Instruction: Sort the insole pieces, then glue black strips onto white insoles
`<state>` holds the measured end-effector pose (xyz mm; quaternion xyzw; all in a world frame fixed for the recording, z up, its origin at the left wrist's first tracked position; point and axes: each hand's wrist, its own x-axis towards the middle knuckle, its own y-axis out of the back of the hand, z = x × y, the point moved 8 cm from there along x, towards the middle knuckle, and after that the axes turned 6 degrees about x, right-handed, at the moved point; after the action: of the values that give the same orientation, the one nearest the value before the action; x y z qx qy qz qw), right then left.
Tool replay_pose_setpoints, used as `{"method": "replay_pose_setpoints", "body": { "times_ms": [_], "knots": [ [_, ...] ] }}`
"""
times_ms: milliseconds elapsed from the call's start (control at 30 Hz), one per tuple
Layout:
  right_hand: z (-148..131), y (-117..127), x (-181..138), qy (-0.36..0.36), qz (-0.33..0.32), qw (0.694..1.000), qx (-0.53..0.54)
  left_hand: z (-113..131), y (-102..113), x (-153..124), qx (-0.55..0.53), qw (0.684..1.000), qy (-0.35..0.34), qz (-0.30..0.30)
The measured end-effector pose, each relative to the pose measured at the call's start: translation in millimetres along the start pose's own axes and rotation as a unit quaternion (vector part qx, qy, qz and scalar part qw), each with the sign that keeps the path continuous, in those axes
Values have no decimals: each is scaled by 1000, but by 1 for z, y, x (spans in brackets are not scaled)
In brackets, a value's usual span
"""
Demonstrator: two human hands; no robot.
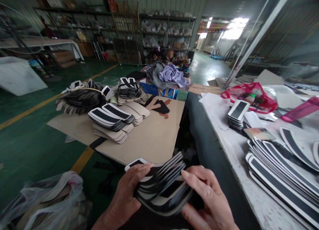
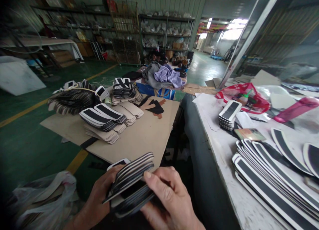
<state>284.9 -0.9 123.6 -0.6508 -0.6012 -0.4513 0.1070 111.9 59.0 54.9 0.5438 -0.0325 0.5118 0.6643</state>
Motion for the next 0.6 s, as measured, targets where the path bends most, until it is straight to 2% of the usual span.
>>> {"method": "replay_pose_setpoints", "body": {
  "times_ms": [267,600],
  "knots": [
    [-1,3,3,5,27,1000,-6,7,5,5,7,999,-14,36],
    [5,3,-6,4,44,998,-37,-3,-3,-1,8,1000,-4,1]
  ]
}}
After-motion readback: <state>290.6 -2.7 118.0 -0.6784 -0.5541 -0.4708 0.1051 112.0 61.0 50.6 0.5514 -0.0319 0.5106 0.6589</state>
